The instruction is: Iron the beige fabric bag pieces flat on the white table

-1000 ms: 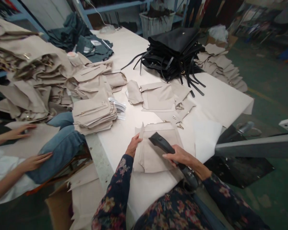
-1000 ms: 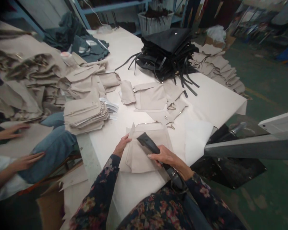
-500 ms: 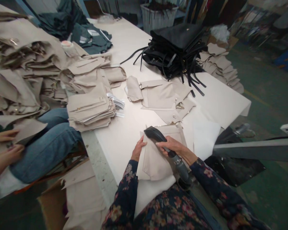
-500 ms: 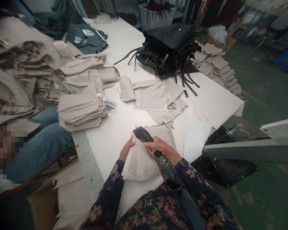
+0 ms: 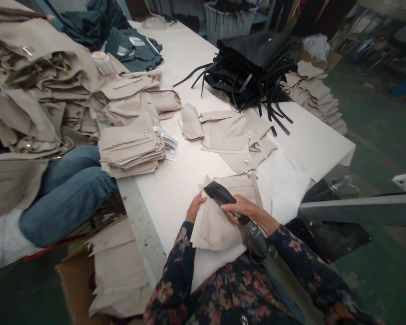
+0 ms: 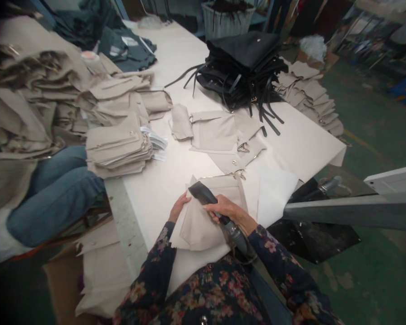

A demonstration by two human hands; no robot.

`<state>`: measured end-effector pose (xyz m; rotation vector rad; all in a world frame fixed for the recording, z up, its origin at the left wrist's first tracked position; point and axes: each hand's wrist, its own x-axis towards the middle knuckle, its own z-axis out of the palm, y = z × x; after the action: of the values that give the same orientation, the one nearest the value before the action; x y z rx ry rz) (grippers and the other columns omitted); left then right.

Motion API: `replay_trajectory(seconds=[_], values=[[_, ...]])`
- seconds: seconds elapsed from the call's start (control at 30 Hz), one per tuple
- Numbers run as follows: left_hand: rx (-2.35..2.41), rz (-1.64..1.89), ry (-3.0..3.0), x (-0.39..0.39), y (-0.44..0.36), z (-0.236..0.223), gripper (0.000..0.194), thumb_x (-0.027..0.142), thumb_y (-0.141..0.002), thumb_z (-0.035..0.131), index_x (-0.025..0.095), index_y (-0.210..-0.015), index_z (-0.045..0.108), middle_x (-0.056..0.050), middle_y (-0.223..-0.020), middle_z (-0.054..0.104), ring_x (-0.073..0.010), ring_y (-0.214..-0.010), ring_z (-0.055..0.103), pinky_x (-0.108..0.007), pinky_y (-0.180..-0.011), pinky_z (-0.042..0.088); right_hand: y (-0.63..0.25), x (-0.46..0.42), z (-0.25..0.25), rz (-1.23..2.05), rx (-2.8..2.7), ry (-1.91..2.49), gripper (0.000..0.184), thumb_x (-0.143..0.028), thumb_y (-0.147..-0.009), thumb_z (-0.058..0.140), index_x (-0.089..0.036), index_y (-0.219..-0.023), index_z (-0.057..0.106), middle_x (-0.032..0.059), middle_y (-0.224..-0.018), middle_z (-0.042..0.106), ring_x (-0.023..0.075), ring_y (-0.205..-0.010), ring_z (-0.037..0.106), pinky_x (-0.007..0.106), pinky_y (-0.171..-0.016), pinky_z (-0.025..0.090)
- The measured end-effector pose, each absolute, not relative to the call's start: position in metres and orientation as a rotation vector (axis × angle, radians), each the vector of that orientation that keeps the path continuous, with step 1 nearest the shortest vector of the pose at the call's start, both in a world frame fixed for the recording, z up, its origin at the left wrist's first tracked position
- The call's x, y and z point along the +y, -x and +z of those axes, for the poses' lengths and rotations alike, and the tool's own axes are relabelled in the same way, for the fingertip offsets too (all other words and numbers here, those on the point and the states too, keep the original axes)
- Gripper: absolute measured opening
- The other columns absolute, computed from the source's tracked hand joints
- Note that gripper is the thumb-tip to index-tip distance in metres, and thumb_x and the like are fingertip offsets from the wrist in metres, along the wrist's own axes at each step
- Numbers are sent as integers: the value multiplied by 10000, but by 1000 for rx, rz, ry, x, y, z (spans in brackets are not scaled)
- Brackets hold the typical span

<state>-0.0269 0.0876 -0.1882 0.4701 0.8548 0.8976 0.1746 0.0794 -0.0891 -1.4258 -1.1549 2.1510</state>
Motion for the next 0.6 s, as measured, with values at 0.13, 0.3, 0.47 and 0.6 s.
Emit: replay_trajectory(seconds=[0.13,0.3,0.47,0.6], values=[[876,885,-436,86,27,-193,700,234,-577,686,62,-1241,547,-108,-992,724,-291,-925,673,-384,-857,514,-169,80,-85,2101,-1191,1384,410,-491,-795,661,-151,-605,531,-13,-451,506,88,-384,451,189,-378,349],[907,904,-427,82,29,-202,675,227,-589,645,72,-1238,547,-106,-1030,715,-288,-959,664,-393,-872,515,-167,88,-74,1994,-1241,1418,397,-493,-785,679,-164,-624,524,-12,-506,526,89,-419,479,189,-396,365],[796,967,-428,92,33,-205,664,201,-630,626,105,-1277,513,-83,-1027,714,-265,-957,670,-395,-889,514,-186,41,-57,1999,-1483,1534,404,-504,-809,643,-173,-609,526,-15,-465,516,105,-388,467,212,-386,372],[760,992,-390,98,33,-205,652,151,-654,585,119,-1299,498,-72,-1049,714,-261,-960,674,-392,-895,512,-193,-2,-40,2078,-1565,1521,343,-463,-812,651,-166,-706,518,-26,-490,544,105,-407,481,192,-386,358]])
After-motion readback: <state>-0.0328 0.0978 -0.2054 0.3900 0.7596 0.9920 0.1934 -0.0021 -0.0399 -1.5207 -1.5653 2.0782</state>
